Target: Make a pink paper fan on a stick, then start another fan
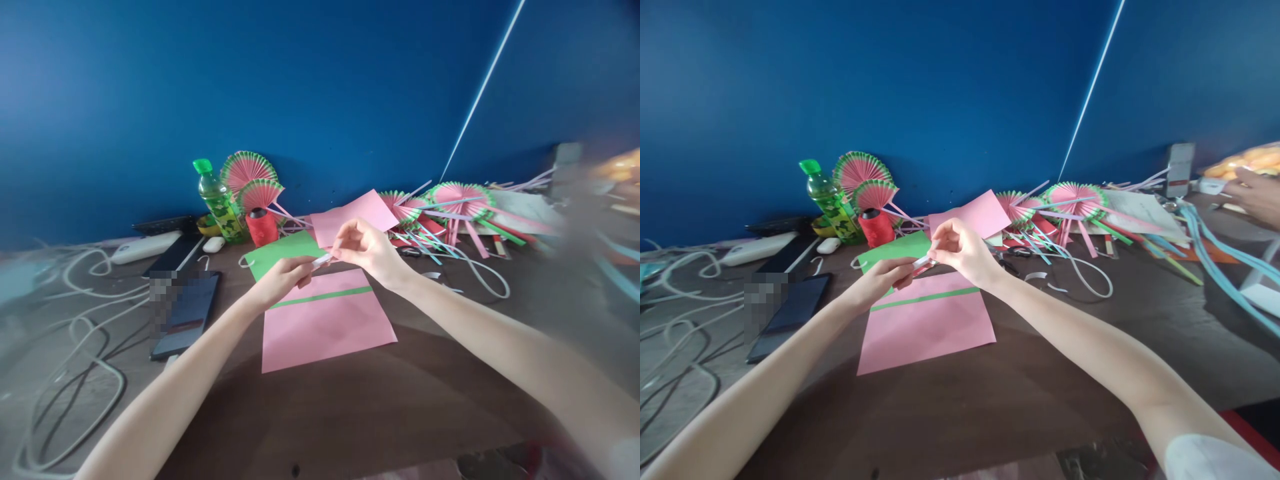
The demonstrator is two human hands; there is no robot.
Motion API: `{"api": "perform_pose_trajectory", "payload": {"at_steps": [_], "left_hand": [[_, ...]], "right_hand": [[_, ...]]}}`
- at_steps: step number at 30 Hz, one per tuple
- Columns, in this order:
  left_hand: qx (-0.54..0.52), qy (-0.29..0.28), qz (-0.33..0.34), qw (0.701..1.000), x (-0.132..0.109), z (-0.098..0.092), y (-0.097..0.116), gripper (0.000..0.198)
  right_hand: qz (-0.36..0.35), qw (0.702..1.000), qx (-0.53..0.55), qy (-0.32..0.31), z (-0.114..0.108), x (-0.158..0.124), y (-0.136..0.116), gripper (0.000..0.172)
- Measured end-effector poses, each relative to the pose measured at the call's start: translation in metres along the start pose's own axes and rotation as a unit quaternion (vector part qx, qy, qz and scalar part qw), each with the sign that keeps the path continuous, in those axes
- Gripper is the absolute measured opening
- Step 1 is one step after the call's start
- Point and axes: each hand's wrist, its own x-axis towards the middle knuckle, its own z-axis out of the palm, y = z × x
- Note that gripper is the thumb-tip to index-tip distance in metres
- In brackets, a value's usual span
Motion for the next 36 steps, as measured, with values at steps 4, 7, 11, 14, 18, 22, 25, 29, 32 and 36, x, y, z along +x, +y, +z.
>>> {"api": "perform_pose_trajectory", "payload": {"at_steps": [4,7,11,14,18,22,25,29,32,36], "left_hand": [[-0.066,0.022,-0.007,0.998,0.000,0.002,0.001,0.026],[-0.120,0.030,-0.015,0.992,0.000,0.004,0.001,0.023],[-0.180,0.006,-0.027,0.983,-0.001,0.004,0.001,0.019],[-0.232,-0.009,-0.019,0.972,0.000,0.002,-0.004,0.020],[-0.251,0.025,-0.018,0.968,0.003,0.000,-0.010,0.017],[-0.071,0.087,0.013,0.994,0.004,-0.003,-0.005,0.027],[0.170,0.146,-0.027,0.974,0.003,-0.010,-0.007,0.034],[0.347,0.138,-0.084,0.924,0.004,-0.025,-0.024,0.022],[0.388,0.131,-0.067,0.910,0.006,-0.032,-0.031,0.017],[0.405,0.200,-0.054,0.891,0.007,-0.032,-0.024,0.017]], "right_hand": [[-0.004,0.999,0.015,-0.051,0.001,-0.003,-0.002,0.035],[0.011,0.996,0.035,-0.084,0.002,-0.005,-0.004,0.036],[0.037,0.988,0.106,-0.109,0.003,-0.006,-0.005,0.035],[0.037,0.979,0.163,-0.118,0.005,-0.007,-0.008,0.034],[0.030,0.968,0.197,-0.150,0.005,-0.007,-0.015,0.035],[0.047,0.980,0.180,-0.076,0.001,-0.002,-0.016,0.028],[0.087,0.983,0.159,-0.031,-0.003,0.003,-0.010,0.022],[0.134,0.975,0.177,-0.029,-0.007,0.006,-0.002,0.013],[0.150,0.971,0.186,-0.025,-0.006,0.006,0.003,0.006],[0.150,0.966,0.207,-0.030,-0.005,0.005,0.010,0.009]]}}
